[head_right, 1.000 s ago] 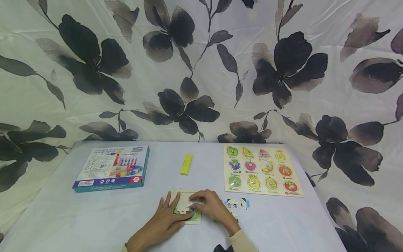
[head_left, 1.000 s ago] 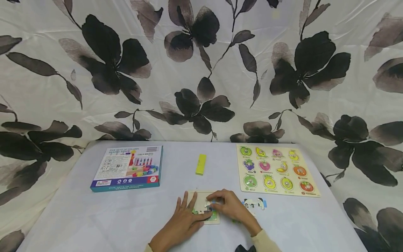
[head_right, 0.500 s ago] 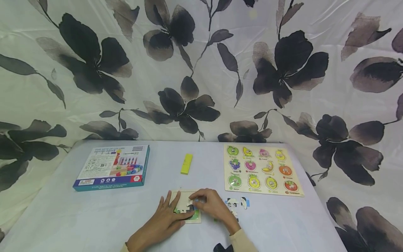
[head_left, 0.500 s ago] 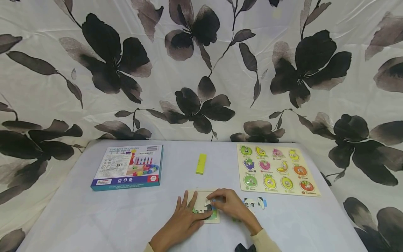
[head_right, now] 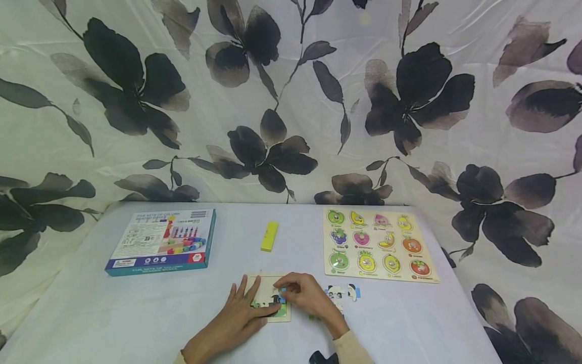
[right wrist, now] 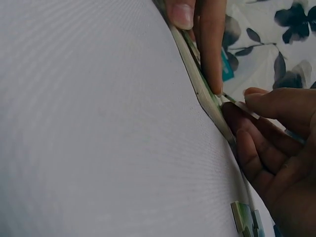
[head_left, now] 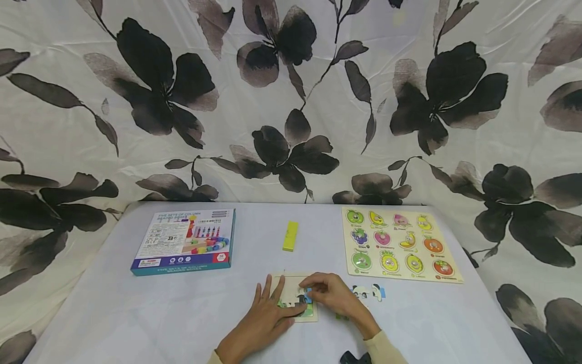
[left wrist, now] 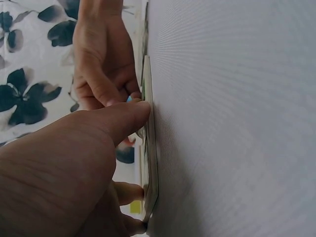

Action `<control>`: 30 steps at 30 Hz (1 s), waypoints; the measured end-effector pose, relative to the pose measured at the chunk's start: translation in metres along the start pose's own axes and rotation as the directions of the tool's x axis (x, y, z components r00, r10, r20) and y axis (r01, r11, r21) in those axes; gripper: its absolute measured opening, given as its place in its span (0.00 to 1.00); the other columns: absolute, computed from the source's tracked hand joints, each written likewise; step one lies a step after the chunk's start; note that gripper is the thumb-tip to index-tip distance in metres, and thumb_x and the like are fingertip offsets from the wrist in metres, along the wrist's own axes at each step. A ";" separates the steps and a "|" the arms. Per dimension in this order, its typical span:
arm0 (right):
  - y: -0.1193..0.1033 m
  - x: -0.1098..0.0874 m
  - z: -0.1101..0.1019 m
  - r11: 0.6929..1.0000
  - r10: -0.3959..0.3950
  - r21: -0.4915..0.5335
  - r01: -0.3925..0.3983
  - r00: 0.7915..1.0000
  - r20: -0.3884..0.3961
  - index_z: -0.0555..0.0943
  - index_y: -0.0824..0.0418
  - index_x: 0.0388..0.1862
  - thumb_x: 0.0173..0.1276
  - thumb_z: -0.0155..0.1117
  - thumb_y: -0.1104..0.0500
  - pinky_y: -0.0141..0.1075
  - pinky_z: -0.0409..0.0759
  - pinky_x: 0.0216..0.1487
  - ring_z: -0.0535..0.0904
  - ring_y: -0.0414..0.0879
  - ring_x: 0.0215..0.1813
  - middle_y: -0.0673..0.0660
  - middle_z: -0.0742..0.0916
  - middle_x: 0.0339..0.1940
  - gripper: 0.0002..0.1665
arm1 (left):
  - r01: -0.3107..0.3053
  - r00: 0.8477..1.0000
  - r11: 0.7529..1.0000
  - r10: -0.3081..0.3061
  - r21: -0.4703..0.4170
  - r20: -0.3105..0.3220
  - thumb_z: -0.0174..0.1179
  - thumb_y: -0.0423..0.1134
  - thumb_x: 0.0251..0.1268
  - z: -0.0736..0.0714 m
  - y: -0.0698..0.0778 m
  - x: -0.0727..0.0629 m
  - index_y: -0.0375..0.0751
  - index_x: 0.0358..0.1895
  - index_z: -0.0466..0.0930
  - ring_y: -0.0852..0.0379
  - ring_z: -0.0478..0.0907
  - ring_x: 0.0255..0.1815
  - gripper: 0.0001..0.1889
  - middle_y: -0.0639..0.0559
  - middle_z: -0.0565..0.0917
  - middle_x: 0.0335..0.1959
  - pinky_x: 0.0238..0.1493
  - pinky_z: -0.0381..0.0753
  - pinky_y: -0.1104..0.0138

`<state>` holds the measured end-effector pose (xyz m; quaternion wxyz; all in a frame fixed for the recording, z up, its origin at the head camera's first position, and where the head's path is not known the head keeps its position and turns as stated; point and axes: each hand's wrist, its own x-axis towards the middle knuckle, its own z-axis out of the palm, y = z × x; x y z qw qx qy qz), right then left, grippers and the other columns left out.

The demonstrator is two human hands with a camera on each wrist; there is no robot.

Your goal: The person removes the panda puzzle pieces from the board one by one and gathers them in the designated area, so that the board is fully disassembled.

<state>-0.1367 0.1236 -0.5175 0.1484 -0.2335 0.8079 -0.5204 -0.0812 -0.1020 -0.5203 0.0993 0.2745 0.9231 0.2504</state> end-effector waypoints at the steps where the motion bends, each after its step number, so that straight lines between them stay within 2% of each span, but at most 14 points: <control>1: 0.000 0.000 0.000 1.000 0.000 0.001 0.000 1.000 0.000 0.85 0.59 0.46 0.65 0.63 0.66 0.31 0.80 0.42 0.81 0.40 0.38 0.54 0.87 0.44 0.12 | 0.000 1.000 1.000 0.000 0.001 0.000 0.50 0.51 0.72 0.000 0.000 0.000 0.73 0.65 0.69 0.24 0.29 0.73 0.20 0.31 0.45 0.75 0.65 0.39 0.30; 13: 0.000 0.000 -0.002 1.000 0.002 -0.025 -0.002 1.000 0.007 0.85 0.61 0.46 0.63 0.64 0.66 0.31 0.80 0.36 0.79 0.37 0.33 0.52 0.87 0.35 0.13 | 0.002 1.000 1.000 -0.002 -0.005 0.009 0.50 0.50 0.72 -0.002 0.002 0.000 0.72 0.65 0.70 0.25 0.29 0.73 0.20 0.31 0.46 0.75 0.65 0.38 0.30; 22: -0.002 0.000 -0.003 0.999 0.027 0.029 -0.026 0.999 -0.023 0.85 0.60 0.48 0.66 0.62 0.65 0.31 0.80 0.40 0.81 0.40 0.37 0.54 0.87 0.42 0.13 | 0.002 1.000 1.000 -0.002 -0.007 0.007 0.50 0.50 0.72 -0.002 0.002 0.000 0.73 0.65 0.69 0.26 0.28 0.73 0.20 0.32 0.45 0.76 0.66 0.38 0.31; 30: -0.006 -0.009 -0.017 0.992 0.052 0.116 -0.047 0.998 -0.044 0.84 0.59 0.51 0.67 0.62 0.63 0.30 0.80 0.42 0.82 0.43 0.40 0.58 0.86 0.48 0.14 | 0.000 1.000 1.000 0.000 -0.004 -0.003 0.49 0.51 0.72 -0.002 0.002 -0.001 0.73 0.65 0.69 0.26 0.29 0.73 0.20 0.32 0.45 0.76 0.66 0.39 0.31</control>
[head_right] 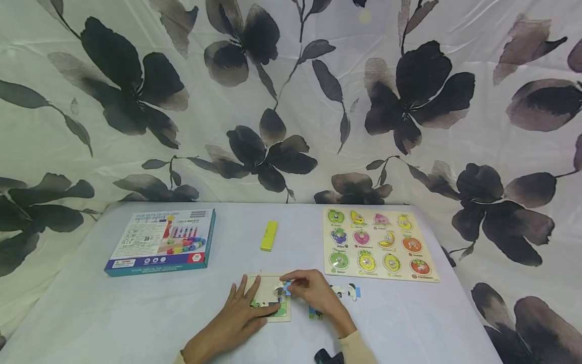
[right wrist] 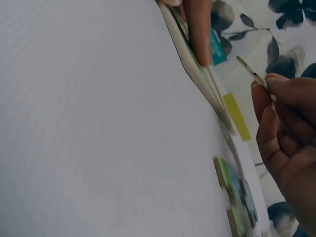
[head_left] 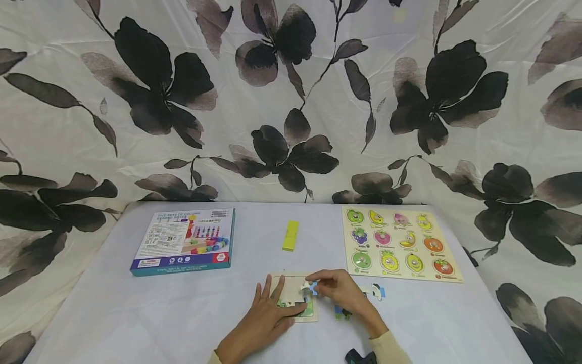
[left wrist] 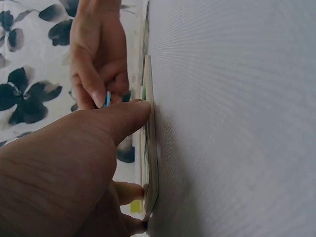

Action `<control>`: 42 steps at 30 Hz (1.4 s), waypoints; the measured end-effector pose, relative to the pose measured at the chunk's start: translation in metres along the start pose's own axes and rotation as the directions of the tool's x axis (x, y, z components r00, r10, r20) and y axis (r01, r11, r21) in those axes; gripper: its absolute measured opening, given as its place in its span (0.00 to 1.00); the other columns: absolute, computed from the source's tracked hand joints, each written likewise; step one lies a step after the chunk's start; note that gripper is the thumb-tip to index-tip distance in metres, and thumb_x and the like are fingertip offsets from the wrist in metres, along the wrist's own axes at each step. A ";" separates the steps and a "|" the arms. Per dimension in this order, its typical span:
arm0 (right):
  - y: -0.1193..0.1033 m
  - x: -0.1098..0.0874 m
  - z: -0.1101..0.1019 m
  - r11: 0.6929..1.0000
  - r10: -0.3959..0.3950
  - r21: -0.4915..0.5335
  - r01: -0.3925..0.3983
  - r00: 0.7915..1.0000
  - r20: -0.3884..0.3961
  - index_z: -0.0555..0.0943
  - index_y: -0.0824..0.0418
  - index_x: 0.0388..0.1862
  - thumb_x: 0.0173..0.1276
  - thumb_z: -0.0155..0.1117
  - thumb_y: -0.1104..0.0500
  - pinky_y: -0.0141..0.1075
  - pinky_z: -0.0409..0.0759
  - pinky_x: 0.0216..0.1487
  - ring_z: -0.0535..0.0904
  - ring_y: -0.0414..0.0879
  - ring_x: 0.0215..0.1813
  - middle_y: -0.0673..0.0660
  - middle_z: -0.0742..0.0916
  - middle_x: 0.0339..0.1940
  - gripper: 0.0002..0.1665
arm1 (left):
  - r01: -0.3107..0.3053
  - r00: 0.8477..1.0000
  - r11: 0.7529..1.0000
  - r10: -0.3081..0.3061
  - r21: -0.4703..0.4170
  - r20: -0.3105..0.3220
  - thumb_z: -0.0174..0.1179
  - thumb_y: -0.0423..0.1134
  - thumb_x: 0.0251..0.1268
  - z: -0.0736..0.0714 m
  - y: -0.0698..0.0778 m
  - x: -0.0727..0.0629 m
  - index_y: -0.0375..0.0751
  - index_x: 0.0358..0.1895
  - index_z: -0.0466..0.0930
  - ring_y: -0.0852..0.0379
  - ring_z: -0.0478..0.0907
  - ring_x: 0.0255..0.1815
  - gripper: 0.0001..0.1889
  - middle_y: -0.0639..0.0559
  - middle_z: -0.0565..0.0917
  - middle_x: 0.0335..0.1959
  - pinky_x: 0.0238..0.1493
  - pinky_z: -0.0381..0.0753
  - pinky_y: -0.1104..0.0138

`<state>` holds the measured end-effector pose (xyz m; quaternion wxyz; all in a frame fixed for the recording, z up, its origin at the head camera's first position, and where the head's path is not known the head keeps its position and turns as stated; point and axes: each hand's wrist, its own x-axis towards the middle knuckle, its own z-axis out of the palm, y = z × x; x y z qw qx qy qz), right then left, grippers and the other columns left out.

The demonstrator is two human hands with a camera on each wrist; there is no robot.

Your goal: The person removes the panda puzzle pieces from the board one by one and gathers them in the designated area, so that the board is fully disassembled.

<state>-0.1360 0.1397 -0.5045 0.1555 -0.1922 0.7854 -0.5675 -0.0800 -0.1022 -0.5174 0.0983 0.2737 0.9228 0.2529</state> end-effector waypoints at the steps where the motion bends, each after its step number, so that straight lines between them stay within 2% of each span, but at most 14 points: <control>1: 0.000 -0.002 -0.003 1.000 -0.003 0.005 0.003 1.000 -0.003 0.84 0.59 0.51 0.67 0.62 0.63 0.30 0.80 0.42 0.82 0.42 0.41 0.59 0.86 0.49 0.14 | 0.001 1.000 1.000 -0.001 -0.002 0.001 0.49 0.51 0.72 0.000 0.000 0.000 0.73 0.65 0.69 0.26 0.29 0.73 0.20 0.32 0.44 0.76 0.66 0.38 0.31; 7: 0.006 -0.020 -0.024 0.999 -0.040 0.015 0.041 0.999 -0.029 0.82 0.63 0.52 0.67 0.62 0.63 0.33 0.82 0.42 0.82 0.43 0.40 0.63 0.85 0.50 0.15 | 0.007 1.000 1.000 -0.007 -0.005 0.002 0.50 0.51 0.72 0.000 0.000 0.000 0.74 0.65 0.69 0.26 0.28 0.73 0.20 0.32 0.44 0.76 0.67 0.37 0.32; 14: 0.011 -0.045 -0.049 1.000 0.027 -0.002 -0.027 0.994 -0.101 0.83 0.61 0.52 0.67 0.63 0.60 0.30 0.80 0.48 0.82 0.41 0.48 0.62 0.84 0.54 0.15 | 0.012 1.000 1.000 -0.012 -0.022 -0.011 0.51 0.49 0.72 0.000 0.001 0.000 0.73 0.65 0.70 0.27 0.28 0.74 0.20 0.33 0.44 0.76 0.67 0.36 0.33; 25: 0.022 -0.084 -0.079 0.995 0.061 -0.067 -0.074 0.981 -0.182 0.83 0.63 0.51 0.66 0.64 0.61 0.29 0.80 0.44 0.81 0.37 0.45 0.63 0.84 0.53 0.15 | -0.005 0.999 0.999 0.004 -0.035 -0.035 0.51 0.48 0.72 -0.001 0.004 -0.001 0.70 0.64 0.72 0.25 0.30 0.73 0.20 0.31 0.47 0.75 0.66 0.37 0.32; 29: 0.026 -0.096 -0.087 0.994 0.062 -0.081 -0.079 0.980 -0.189 0.82 0.65 0.51 0.66 0.63 0.62 0.30 0.80 0.42 0.81 0.36 0.45 0.65 0.84 0.53 0.15 | -0.002 0.999 0.999 0.001 -0.036 -0.035 0.51 0.48 0.72 -0.002 0.004 -0.001 0.70 0.64 0.72 0.26 0.30 0.73 0.20 0.31 0.47 0.75 0.66 0.37 0.32; 35: 0.033 -0.106 -0.094 0.991 0.065 -0.102 -0.083 0.984 -0.167 0.82 0.65 0.50 0.67 0.62 0.63 0.31 0.79 0.36 0.80 0.37 0.38 0.64 0.85 0.50 0.14 | 0.019 0.999 0.999 -0.020 -0.033 -0.025 0.52 0.48 0.71 -0.001 0.003 0.001 0.71 0.64 0.71 0.27 0.29 0.74 0.20 0.33 0.46 0.76 0.68 0.36 0.33; 42: 0.036 -0.112 -0.093 0.985 0.122 -0.105 -0.134 0.986 -0.113 0.82 0.65 0.51 0.67 0.61 0.62 0.29 0.79 0.43 0.80 0.35 0.45 0.62 0.85 0.50 0.14 | 0.009 0.999 0.999 -0.010 -0.039 -0.033 0.52 0.48 0.71 0.001 0.003 0.000 0.71 0.64 0.72 0.27 0.29 0.74 0.20 0.32 0.46 0.76 0.67 0.35 0.33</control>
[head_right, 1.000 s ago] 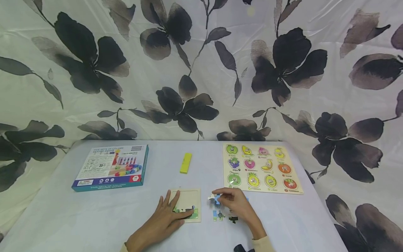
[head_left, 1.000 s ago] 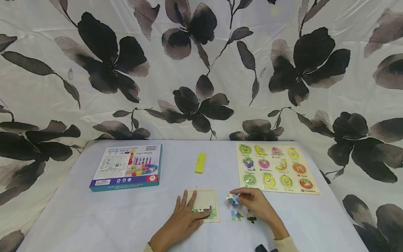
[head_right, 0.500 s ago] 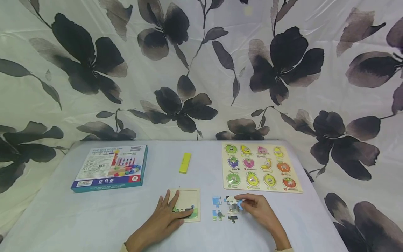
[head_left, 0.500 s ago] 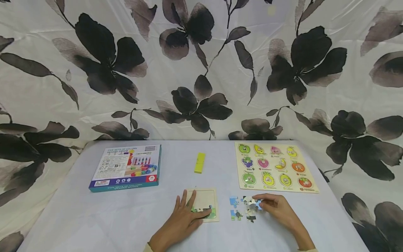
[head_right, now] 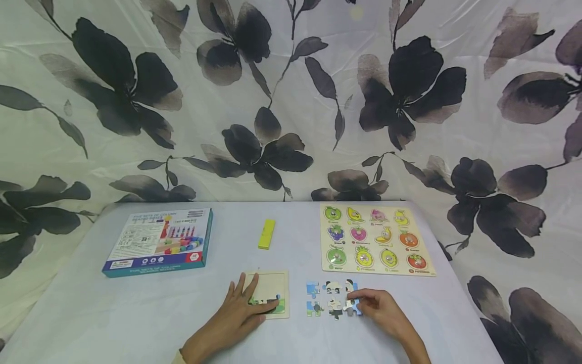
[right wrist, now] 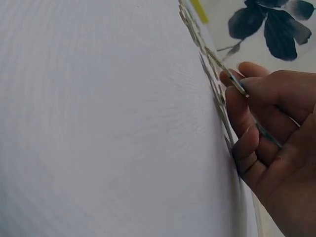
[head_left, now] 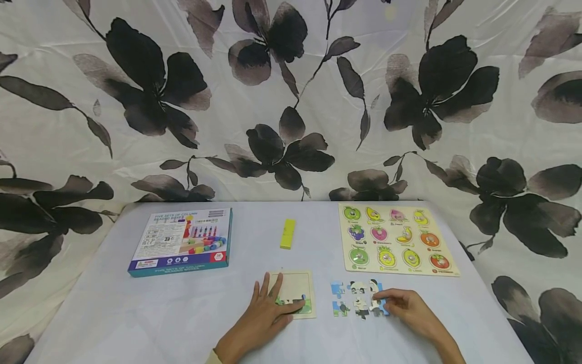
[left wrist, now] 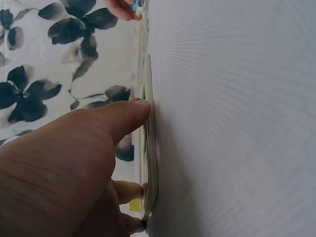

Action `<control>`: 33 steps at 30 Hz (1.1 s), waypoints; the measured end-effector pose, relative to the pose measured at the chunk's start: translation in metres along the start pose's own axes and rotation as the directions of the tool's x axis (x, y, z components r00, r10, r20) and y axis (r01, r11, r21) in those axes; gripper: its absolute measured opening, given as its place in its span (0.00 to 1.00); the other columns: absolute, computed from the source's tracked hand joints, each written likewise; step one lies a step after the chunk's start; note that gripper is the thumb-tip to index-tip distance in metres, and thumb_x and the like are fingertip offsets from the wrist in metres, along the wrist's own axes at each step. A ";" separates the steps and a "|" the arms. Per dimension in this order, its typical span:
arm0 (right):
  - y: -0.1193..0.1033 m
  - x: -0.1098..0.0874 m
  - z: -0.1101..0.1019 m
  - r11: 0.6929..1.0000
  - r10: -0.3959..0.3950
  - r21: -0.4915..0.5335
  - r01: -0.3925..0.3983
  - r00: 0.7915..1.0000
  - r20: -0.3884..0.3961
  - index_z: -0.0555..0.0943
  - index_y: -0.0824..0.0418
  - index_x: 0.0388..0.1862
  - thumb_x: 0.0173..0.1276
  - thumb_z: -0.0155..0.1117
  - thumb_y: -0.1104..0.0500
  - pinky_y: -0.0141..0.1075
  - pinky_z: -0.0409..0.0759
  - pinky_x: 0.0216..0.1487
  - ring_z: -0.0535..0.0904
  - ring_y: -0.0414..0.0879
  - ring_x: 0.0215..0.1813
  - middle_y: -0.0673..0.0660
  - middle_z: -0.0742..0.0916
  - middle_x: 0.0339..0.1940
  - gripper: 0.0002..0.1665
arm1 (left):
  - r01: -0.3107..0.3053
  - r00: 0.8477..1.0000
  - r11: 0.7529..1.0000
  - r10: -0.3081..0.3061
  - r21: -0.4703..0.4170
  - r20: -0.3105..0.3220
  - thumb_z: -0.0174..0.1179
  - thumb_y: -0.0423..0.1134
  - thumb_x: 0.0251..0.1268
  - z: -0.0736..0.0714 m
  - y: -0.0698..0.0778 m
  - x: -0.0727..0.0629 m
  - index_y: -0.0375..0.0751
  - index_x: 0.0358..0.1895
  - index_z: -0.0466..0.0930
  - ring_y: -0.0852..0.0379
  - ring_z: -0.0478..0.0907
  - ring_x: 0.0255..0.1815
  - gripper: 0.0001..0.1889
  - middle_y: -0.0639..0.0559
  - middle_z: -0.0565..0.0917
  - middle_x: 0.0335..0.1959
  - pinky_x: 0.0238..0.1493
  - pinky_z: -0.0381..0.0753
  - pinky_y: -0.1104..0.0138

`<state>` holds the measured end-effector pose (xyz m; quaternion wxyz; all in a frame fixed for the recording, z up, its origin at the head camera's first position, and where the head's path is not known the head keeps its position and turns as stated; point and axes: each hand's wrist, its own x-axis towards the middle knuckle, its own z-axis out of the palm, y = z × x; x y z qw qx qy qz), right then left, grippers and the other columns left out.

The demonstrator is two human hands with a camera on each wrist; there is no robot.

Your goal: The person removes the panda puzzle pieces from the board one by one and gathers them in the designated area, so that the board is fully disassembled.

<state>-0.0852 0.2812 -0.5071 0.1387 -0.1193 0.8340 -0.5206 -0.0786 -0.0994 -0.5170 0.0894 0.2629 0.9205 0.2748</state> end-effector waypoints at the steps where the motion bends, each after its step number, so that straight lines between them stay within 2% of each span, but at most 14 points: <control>1: 0.000 0.000 0.000 1.000 0.004 0.002 -0.004 1.000 0.006 0.82 0.65 0.51 0.67 0.61 0.62 0.28 0.79 0.44 0.80 0.35 0.46 0.62 0.85 0.50 0.15 | 0.001 1.000 1.000 -0.001 0.000 0.001 0.52 0.48 0.71 0.000 0.000 0.000 0.71 0.64 0.72 0.27 0.29 0.74 0.20 0.33 0.46 0.76 0.67 0.35 0.33; 7: 0.001 0.000 0.000 1.000 0.008 -0.003 -0.008 1.000 0.014 0.81 0.66 0.52 0.67 0.61 0.63 0.29 0.80 0.44 0.81 0.35 0.45 0.63 0.85 0.50 0.15 | 0.017 1.000 1.000 -0.017 -0.001 0.014 0.51 0.49 0.72 0.000 -0.001 0.000 0.73 0.64 0.71 0.28 0.28 0.74 0.20 0.34 0.45 0.76 0.68 0.34 0.33; 12: 0.001 0.001 0.001 0.999 -0.013 -0.038 0.013 1.000 0.004 0.80 0.67 0.53 0.67 0.61 0.64 0.30 0.80 0.40 0.81 0.37 0.41 0.63 0.86 0.48 0.16 | 0.017 1.000 1.000 -0.017 0.002 0.018 0.51 0.49 0.72 0.000 -0.001 0.000 0.73 0.64 0.71 0.28 0.28 0.74 0.20 0.33 0.45 0.76 0.68 0.35 0.34; 15: -0.002 0.001 0.002 0.996 0.002 -0.089 -0.005 1.000 -0.028 0.81 0.65 0.52 0.64 0.64 0.64 0.29 0.78 0.36 0.78 0.36 0.36 0.60 0.87 0.46 0.16 | 0.016 1.000 1.000 -0.016 0.002 0.022 0.51 0.49 0.72 0.000 -0.001 0.000 0.72 0.64 0.71 0.28 0.28 0.74 0.20 0.33 0.45 0.76 0.68 0.34 0.34; 18: -0.004 0.001 0.004 0.989 0.031 -0.145 -0.041 0.997 -0.069 0.83 0.61 0.50 0.61 0.67 0.62 0.29 0.74 0.32 0.74 0.35 0.32 0.55 0.87 0.40 0.16 | 0.016 1.000 1.000 -0.015 -0.004 0.026 0.51 0.49 0.72 -0.001 -0.001 0.000 0.72 0.64 0.71 0.28 0.28 0.74 0.20 0.33 0.45 0.76 0.68 0.34 0.33; 22: -0.006 0.000 0.005 0.984 0.046 -0.165 -0.061 0.994 -0.096 0.85 0.59 0.48 0.60 0.69 0.59 0.29 0.72 0.29 0.73 0.35 0.31 0.51 0.86 0.35 0.16 | 0.014 0.999 1.000 -0.014 -0.007 0.031 0.51 0.49 0.72 -0.002 0.000 -0.001 0.72 0.64 0.71 0.28 0.27 0.74 0.20 0.32 0.44 0.76 0.67 0.34 0.33; 29: -0.006 -0.002 0.005 0.990 0.013 -0.142 -0.026 0.995 -0.095 0.84 0.59 0.49 0.61 0.69 0.58 0.29 0.73 0.31 0.75 0.35 0.32 0.53 0.88 0.40 0.16 | -0.003 1.000 1.000 0.003 -0.007 0.020 0.52 0.48 0.71 -0.001 -0.001 -0.001 0.71 0.64 0.71 0.26 0.28 0.73 0.20 0.31 0.45 0.75 0.67 0.34 0.32; 33: -0.008 -0.001 0.006 0.983 -0.021 -0.184 -0.005 0.990 -0.138 0.85 0.57 0.47 0.62 0.67 0.61 0.29 0.73 0.34 0.75 0.34 0.35 0.53 0.88 0.43 0.13 | -0.011 1.000 1.000 0.011 0.000 0.011 0.52 0.48 0.71 -0.001 0.000 -0.001 0.71 0.64 0.71 0.26 0.28 0.73 0.20 0.30 0.45 0.75 0.66 0.34 0.31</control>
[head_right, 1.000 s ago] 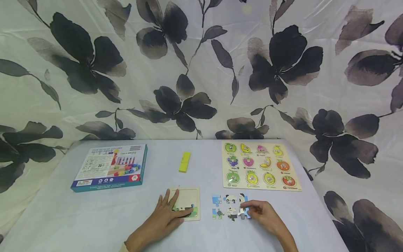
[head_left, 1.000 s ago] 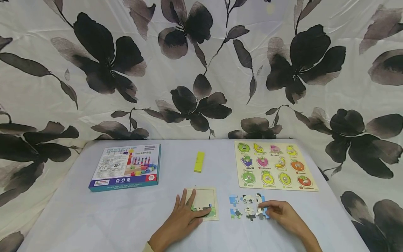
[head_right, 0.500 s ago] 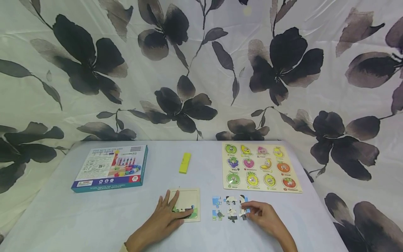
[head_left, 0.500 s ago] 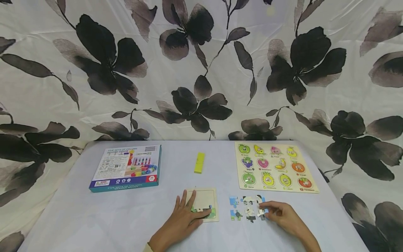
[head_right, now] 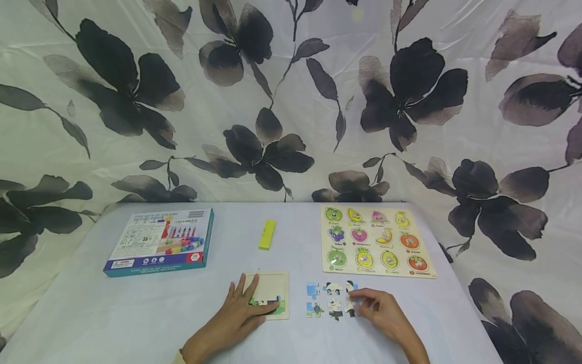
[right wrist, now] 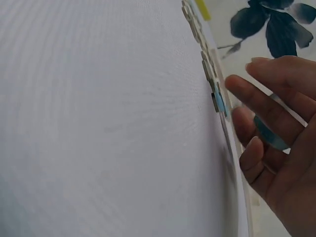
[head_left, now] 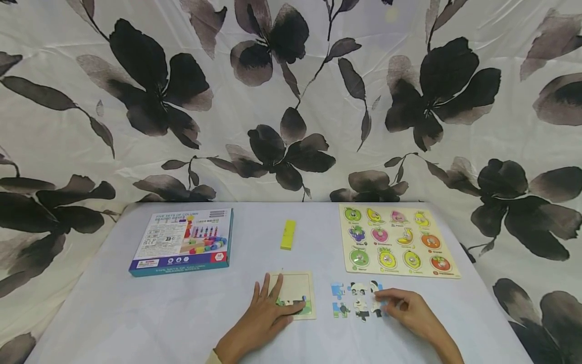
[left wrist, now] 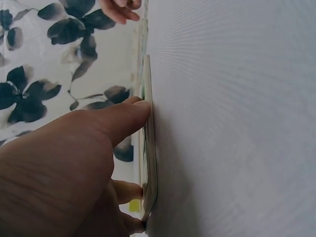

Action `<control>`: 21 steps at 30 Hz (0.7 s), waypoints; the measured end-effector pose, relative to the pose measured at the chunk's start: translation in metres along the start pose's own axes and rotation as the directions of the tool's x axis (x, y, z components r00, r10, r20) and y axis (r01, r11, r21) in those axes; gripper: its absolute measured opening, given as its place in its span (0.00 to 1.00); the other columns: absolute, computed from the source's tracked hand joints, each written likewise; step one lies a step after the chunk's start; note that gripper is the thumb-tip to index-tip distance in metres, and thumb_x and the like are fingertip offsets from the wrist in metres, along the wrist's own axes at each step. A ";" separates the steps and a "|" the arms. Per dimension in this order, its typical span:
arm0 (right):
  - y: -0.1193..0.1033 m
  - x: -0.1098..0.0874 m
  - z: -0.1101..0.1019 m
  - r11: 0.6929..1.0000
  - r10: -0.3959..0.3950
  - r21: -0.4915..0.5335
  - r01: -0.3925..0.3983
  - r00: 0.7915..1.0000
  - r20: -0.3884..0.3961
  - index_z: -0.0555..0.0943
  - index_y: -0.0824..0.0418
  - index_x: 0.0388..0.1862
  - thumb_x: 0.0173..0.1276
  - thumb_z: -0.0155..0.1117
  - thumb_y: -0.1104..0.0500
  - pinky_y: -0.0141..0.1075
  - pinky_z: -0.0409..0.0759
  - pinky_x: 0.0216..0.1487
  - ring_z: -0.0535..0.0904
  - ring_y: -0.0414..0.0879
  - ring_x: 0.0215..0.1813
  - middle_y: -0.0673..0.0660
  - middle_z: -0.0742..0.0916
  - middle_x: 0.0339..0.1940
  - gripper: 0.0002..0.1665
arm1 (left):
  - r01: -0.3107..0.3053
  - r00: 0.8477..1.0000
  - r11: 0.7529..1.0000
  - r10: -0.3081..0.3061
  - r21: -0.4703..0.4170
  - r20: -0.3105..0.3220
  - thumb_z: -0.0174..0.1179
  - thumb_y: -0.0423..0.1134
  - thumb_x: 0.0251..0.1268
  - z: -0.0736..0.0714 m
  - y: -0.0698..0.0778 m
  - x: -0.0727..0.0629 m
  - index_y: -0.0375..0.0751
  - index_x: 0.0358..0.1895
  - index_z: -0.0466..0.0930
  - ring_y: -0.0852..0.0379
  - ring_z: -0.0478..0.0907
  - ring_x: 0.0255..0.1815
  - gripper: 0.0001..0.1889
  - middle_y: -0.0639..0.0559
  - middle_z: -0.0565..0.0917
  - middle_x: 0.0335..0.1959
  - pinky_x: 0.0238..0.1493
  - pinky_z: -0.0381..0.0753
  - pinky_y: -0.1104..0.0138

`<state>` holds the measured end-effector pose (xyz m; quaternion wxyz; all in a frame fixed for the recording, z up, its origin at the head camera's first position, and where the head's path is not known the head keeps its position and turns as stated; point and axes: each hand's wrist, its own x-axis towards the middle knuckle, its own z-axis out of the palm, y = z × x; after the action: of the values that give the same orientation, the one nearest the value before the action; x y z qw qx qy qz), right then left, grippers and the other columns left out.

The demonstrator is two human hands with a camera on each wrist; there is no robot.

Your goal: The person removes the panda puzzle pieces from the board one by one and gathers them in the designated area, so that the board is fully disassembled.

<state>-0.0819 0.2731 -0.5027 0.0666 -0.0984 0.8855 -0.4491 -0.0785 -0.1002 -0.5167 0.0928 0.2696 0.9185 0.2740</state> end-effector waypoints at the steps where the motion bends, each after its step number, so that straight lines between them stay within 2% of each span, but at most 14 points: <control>1: -0.001 0.000 0.001 1.000 -0.005 -0.013 0.005 1.000 -0.018 0.85 0.57 0.46 0.62 0.67 0.61 0.29 0.74 0.34 0.75 0.33 0.35 0.52 0.88 0.44 0.13 | 0.000 1.000 1.000 0.000 0.002 -0.001 0.52 0.48 0.71 0.000 0.000 0.000 0.71 0.64 0.71 0.25 0.28 0.73 0.20 0.30 0.45 0.75 0.66 0.34 0.31; 5: -0.010 0.004 0.006 1.000 -0.013 -0.021 0.012 0.998 -0.069 0.85 0.55 0.44 0.64 0.66 0.59 0.29 0.75 0.35 0.76 0.34 0.35 0.51 0.88 0.44 0.10 | 0.011 1.000 1.000 -0.011 -0.005 0.004 0.52 0.47 0.71 0.001 0.000 -0.001 0.72 0.64 0.71 0.26 0.27 0.73 0.20 0.31 0.44 0.76 0.66 0.33 0.31; 8: -0.021 0.010 0.013 1.000 -0.027 0.009 0.028 0.996 -0.082 0.85 0.54 0.44 0.66 0.65 0.58 0.30 0.77 0.35 0.77 0.35 0.35 0.50 0.88 0.44 0.09 | 0.008 1.000 1.000 -0.007 -0.014 0.003 0.52 0.47 0.71 0.001 0.000 -0.001 0.72 0.64 0.71 0.26 0.27 0.73 0.20 0.31 0.44 0.76 0.66 0.33 0.31; 11: -0.035 0.022 0.023 0.996 -0.081 0.023 0.083 0.994 -0.074 0.85 0.55 0.44 0.68 0.63 0.59 0.30 0.78 0.36 0.78 0.37 0.36 0.51 0.88 0.44 0.09 | -0.003 1.000 1.000 0.003 -0.017 0.000 0.52 0.47 0.72 0.000 -0.001 0.000 0.72 0.64 0.71 0.25 0.28 0.73 0.20 0.31 0.44 0.76 0.66 0.34 0.31; 14: -0.053 0.039 0.038 0.988 -0.148 0.032 0.150 0.988 -0.037 0.85 0.58 0.45 0.70 0.60 0.59 0.31 0.78 0.37 0.80 0.40 0.38 0.51 0.88 0.43 0.10 | -0.003 1.000 1.000 0.003 -0.027 0.001 0.52 0.48 0.71 -0.002 -0.002 -0.001 0.72 0.64 0.71 0.26 0.29 0.73 0.20 0.32 0.45 0.76 0.67 0.35 0.32; 17: -0.071 0.056 0.055 0.975 -0.222 0.037 0.221 0.975 0.014 0.85 0.59 0.46 0.71 0.59 0.57 0.31 0.78 0.38 0.80 0.40 0.39 0.49 0.88 0.42 0.11 | 0.029 0.999 0.999 -0.028 -0.037 0.018 0.52 0.50 0.71 -0.004 -0.004 -0.003 0.74 0.63 0.71 0.28 0.30 0.74 0.20 0.34 0.45 0.76 0.69 0.37 0.34; 21: -0.094 0.074 0.081 0.963 -0.268 0.021 0.268 0.958 0.101 0.85 0.59 0.46 0.72 0.58 0.56 0.32 0.78 0.39 0.78 0.37 0.38 0.47 0.88 0.42 0.12 | 0.090 0.996 0.995 -0.090 -0.038 0.022 0.54 0.51 0.69 -0.009 -0.006 -0.010 0.74 0.61 0.73 0.29 0.31 0.75 0.19 0.33 0.46 0.76 0.70 0.41 0.36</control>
<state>-0.1263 0.1379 -0.4768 0.0513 -0.2403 0.8577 -0.4516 -0.0760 -0.1140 -0.5122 0.1197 0.2289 0.9232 0.2847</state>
